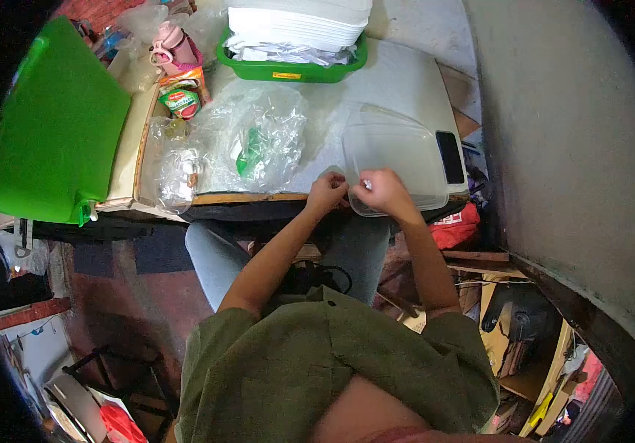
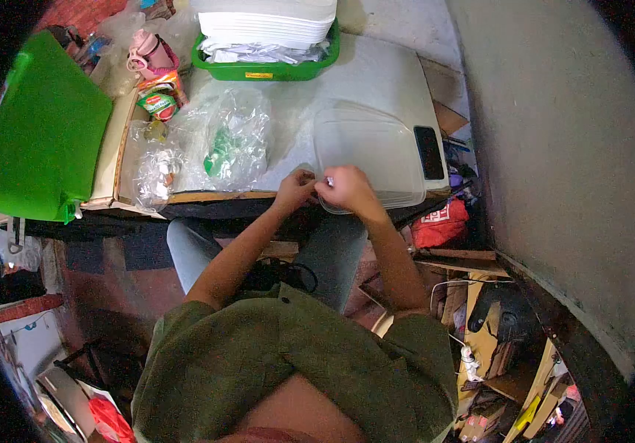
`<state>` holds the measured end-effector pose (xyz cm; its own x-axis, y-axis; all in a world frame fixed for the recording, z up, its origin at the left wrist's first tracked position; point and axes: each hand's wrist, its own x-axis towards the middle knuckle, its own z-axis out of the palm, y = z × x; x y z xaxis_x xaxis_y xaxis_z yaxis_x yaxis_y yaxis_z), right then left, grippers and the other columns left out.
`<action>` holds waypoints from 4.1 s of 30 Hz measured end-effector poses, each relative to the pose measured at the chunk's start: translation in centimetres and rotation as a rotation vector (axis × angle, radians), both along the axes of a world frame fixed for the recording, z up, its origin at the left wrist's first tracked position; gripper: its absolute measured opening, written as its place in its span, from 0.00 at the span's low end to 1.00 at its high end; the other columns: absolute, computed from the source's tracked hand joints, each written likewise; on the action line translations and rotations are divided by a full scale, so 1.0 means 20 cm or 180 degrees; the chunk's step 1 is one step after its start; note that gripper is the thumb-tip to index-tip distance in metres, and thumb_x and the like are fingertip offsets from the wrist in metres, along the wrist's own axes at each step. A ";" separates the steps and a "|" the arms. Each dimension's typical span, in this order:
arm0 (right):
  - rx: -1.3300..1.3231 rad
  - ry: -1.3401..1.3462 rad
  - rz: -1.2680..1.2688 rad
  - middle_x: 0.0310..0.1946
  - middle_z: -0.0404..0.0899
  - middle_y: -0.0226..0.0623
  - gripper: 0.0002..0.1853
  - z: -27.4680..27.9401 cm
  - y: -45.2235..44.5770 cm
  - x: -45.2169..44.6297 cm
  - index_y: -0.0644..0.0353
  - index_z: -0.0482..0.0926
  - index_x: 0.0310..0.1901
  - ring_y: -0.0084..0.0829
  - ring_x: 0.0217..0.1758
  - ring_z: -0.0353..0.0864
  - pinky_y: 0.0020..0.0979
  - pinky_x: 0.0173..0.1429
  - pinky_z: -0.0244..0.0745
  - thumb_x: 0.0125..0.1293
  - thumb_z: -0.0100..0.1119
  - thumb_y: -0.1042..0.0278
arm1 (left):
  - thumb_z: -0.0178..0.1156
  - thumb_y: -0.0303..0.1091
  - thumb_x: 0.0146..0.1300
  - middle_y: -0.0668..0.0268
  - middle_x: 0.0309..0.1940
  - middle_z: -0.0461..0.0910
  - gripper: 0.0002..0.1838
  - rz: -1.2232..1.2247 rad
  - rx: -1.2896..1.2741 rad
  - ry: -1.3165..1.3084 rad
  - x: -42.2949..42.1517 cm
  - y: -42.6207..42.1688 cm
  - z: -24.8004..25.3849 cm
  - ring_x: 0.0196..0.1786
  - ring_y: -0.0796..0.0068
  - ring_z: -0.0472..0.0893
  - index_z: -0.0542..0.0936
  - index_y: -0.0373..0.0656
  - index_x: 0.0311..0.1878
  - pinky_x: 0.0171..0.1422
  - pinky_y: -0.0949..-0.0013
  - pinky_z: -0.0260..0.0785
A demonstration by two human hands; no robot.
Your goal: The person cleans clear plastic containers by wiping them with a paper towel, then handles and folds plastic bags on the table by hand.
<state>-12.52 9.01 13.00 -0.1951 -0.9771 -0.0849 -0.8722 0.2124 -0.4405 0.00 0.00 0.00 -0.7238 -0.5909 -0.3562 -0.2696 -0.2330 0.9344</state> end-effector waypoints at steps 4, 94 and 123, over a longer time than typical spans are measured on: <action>-0.0589 -0.0022 -0.0159 0.23 0.78 0.52 0.13 0.26 0.07 0.02 0.65 0.79 0.27 0.53 0.28 0.81 0.42 0.34 0.74 0.54 0.64 0.61 | 0.65 0.47 0.61 0.56 0.37 0.84 0.30 0.0389 -0.0530 -0.0240 0.01 0.03 0.00 0.44 0.61 0.86 0.74 0.33 0.57 0.49 0.59 0.78; -0.2696 0.0717 0.1110 0.41 0.78 0.38 0.10 0.44 -0.30 0.51 0.57 0.81 0.40 0.42 0.46 0.77 0.41 0.51 0.72 0.56 0.58 0.75 | 0.33 0.64 0.73 0.48 0.52 0.79 0.35 0.1002 0.0699 0.1493 0.92 0.03 1.01 0.48 0.54 0.84 0.58 0.43 0.68 0.42 0.60 0.81; -0.1990 0.0080 0.0990 0.42 0.79 0.31 0.11 0.27 0.12 0.89 0.55 0.81 0.41 0.34 0.44 0.76 0.41 0.53 0.64 0.53 0.62 0.73 | 0.40 0.59 0.74 0.43 0.53 0.76 0.28 0.2233 0.0136 0.2271 0.93 -0.03 1.02 0.48 0.45 0.83 0.61 0.45 0.63 0.40 0.58 0.82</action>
<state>5.32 11.41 18.33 0.1072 -0.8519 0.5126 -0.8630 -0.3357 -0.3775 18.68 -0.63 20.41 -0.2690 -0.9631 -0.0053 0.5621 -0.1615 0.8111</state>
